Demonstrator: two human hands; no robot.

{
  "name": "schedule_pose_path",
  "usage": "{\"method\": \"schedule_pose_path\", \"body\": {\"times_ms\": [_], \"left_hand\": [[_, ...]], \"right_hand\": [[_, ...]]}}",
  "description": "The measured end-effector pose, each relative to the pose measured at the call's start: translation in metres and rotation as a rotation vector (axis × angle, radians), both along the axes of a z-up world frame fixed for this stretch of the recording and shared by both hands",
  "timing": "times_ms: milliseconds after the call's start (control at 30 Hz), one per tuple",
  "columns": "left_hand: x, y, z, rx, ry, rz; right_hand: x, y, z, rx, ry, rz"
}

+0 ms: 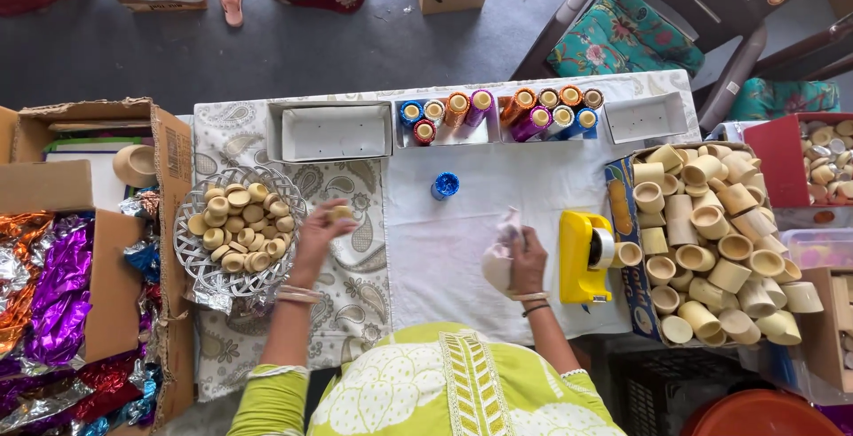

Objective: The person wraps small beige cups with colorful metallic foil. They pick up a cup, select a foil sheet from a box, wrap the cup, and place the finished item into a tray. The person also wipes the table surface with a cloth during the process.

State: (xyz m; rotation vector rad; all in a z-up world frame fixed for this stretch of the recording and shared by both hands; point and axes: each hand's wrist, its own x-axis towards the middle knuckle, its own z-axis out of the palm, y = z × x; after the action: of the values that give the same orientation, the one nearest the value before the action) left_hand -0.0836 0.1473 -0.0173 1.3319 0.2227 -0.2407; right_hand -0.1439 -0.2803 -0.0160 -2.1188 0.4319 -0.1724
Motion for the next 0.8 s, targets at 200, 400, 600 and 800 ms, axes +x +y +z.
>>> {"method": "schedule_pose_path", "body": {"times_ms": [200, 400, 600, 800], "left_hand": [[-0.009, -0.111, -0.01, -0.293, -0.019, -0.352], [-0.007, -0.134, 0.006, -0.28, -0.06, -0.444], [-0.018, -0.138, -0.008, -0.268, 0.001, -0.526], [-0.022, -0.153, 0.015, -0.334, -0.018, -0.429]], "right_hand": [[0.009, 0.088, 0.063, -0.048, -0.316, 0.488], [0.012, 0.099, 0.061, -0.234, -0.422, 0.685], [0.01, 0.073, 0.034, 0.014, -0.185, 0.733], [-0.001, 0.068, 0.001, 0.46, -0.095, 0.416]]}}
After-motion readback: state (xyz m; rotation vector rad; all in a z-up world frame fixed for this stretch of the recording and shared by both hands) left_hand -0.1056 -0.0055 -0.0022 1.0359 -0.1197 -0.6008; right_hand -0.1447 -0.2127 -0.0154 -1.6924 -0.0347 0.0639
